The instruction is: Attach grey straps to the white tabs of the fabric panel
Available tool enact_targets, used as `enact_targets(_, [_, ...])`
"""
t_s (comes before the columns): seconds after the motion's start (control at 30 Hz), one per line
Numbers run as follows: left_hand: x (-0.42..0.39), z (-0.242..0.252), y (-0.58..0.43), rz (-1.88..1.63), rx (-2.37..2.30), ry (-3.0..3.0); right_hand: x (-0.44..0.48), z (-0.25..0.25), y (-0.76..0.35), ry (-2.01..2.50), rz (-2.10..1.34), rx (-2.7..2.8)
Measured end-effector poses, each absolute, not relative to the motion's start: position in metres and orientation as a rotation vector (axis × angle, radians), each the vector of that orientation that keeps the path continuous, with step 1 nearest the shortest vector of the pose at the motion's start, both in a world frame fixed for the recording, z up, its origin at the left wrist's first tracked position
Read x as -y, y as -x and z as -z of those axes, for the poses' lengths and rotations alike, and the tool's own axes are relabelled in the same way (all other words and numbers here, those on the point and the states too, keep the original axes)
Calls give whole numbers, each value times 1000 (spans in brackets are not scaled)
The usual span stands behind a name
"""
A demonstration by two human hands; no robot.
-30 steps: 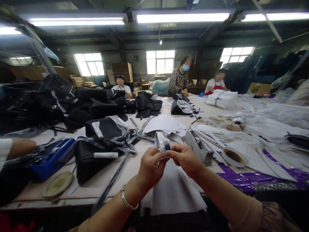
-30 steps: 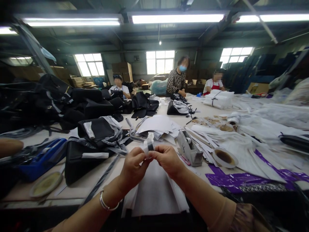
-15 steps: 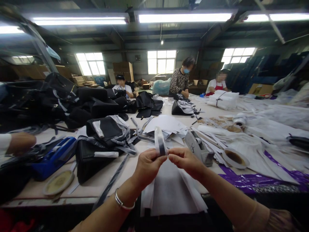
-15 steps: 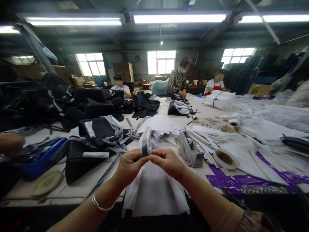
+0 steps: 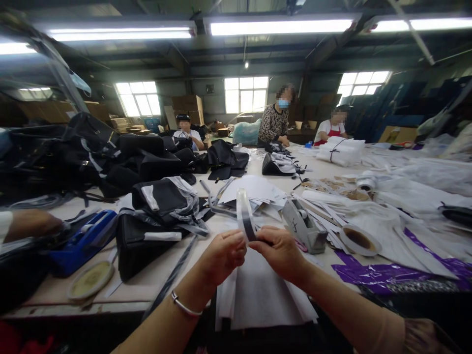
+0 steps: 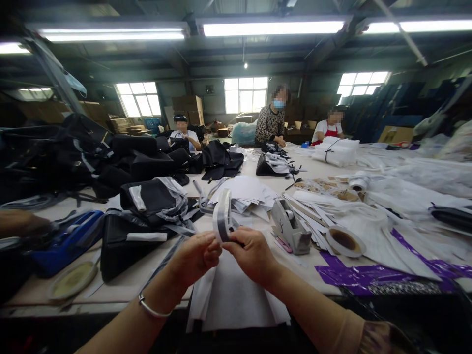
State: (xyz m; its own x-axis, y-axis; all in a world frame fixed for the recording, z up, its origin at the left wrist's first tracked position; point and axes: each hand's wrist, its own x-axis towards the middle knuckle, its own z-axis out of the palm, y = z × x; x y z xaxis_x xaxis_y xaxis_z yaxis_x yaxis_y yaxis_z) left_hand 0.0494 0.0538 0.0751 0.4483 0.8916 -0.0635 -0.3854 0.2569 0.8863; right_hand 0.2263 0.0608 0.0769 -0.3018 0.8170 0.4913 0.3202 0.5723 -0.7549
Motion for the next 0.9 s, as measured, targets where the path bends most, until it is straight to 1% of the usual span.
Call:
enact_targets(0.1, [-59, -75, -54, -1016, -662, -760, -62, -71, -228, 843, -342, 2051])
enact_targets(0.17, [-59, -72, -60, -1057, -710, -731, -64, -69, -229, 846, -297, 2080])
enact_targets(0.2, [-58, -71, -62, -1079, -737, -746, -65, -70, -230, 858, -386, 2059])
enact_targets(0.23, [-57, -70, -63, -1105, -776, -796, -66, -72, -231, 872, -554, 2011])
enact_targets(0.33, [-50, -70, -62, -1217, -968, -1166, -68, -81, -236, 879, -1304, 1691])
enact_targets(0.4, [-44, -70, -61, -1282, -1049, -1471, -70, -86, -239, 812, -1689, 1438])
enact_targets(0.47, [-40, -69, -60, -1319, -1058, -1684, -71, -90, -238, 767, -1868, 1280])
enact_targets(0.57, [-37, -66, -58, -1333, -1042, -1819, -70, -91, -234, 808, -1921, 1158])
enact_targets(0.63, [-39, -66, -55, -1287, -1006, -1793, -68, -92, -232, 844, -1848, 1183])
enact_targets(0.7, [-42, -67, -51, -1170, -913, -1626, -65, -92, -232, 878, -1616, 1392])
enact_targets(0.8, [-50, -71, -48, -1004, -743, -1192, -63, -88, -232, 862, -973, 1884])
enact_targets(0.9, [-57, -73, -52, -981, -721, -936, -61, -80, -232, 783, -312, 2212])
